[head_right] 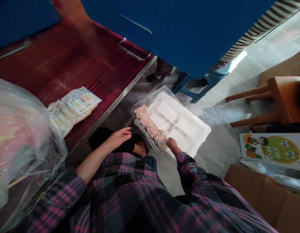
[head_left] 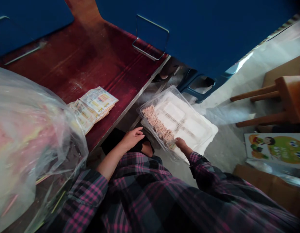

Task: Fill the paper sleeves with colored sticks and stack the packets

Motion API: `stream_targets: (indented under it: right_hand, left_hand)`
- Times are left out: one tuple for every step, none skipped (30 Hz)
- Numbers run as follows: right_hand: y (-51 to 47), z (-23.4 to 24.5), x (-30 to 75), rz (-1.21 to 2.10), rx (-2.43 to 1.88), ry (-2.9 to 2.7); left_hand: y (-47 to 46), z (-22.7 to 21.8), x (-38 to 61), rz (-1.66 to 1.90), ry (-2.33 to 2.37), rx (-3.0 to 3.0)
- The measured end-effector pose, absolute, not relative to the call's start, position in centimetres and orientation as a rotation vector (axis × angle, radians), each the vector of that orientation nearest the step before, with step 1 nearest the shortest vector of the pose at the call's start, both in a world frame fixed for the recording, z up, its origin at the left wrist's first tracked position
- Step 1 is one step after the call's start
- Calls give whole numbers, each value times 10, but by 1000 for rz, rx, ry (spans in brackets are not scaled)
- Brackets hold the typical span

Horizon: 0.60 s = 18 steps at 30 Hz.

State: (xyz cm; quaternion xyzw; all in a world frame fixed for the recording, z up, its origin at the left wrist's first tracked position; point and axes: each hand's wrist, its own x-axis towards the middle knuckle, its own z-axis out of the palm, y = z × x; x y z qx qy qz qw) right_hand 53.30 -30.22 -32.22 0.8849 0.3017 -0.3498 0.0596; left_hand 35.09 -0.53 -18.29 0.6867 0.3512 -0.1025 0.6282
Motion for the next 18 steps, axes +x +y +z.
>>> stream_targets:
  right_hand:
    - [-302, -325, 529, -1067, 2677, 850]
    - [-301, -327, 525, -1073, 2678, 791]
    - [-300, -329, 523, -1076, 2675, 752]
    - [-300, -330, 523, -1079, 2670, 724]
    - [-299, -330, 524, -1085, 2663, 703]
    - [-299, -329, 526, -1096, 2652, 687]
    - [-298, -328, 529, -1108, 2639, 676]
    - [-298, -326, 533, -1122, 2626, 669]
    - [-297, -324, 536, -1135, 2615, 669]
    - [-297, -321, 539, -1148, 2605, 676]
    - [-297, -317, 541, -1161, 2596, 691]
    - [-296, -313, 542, -1172, 2591, 716]
    - [-296, -309, 540, -1181, 2587, 750]
    - [-295, -304, 537, -1187, 2587, 792]
    - [-295, -299, 533, -1189, 2591, 838]
    - [-294, -294, 526, -1186, 2599, 887]
    - [-293, -289, 519, -1177, 2610, 934]
    - [-292, -285, 511, -1165, 2624, 975]
  left_hand:
    - [-5, -183, 351, -233, 805, 1573]
    - [-5, -183, 351, -230, 807, 1573]
    - [-5, -183, 350, -227, 810, 1574]
    - [-5, -183, 350, -225, 813, 1574]
    - [-4, -183, 349, -224, 815, 1574]
    - [-4, -184, 349, -223, 817, 1573]
    - [-4, -184, 348, -223, 818, 1572]
    - [-3, -184, 348, -223, 819, 1570]
    - [-3, -184, 348, -223, 820, 1568]
    - [-3, -185, 348, -223, 821, 1565]
    - [-3, -185, 348, -222, 822, 1563]
    - [-3, -185, 348, -221, 822, 1560]
    - [-4, -185, 348, -219, 821, 1558]
    - [-4, -184, 348, -219, 820, 1557]
    - [-4, -184, 348, -219, 818, 1559]
    - [-5, -184, 348, -221, 817, 1562]
    - [-5, -184, 348, -224, 817, 1566]
    - [-5, -183, 348, -226, 818, 1571]
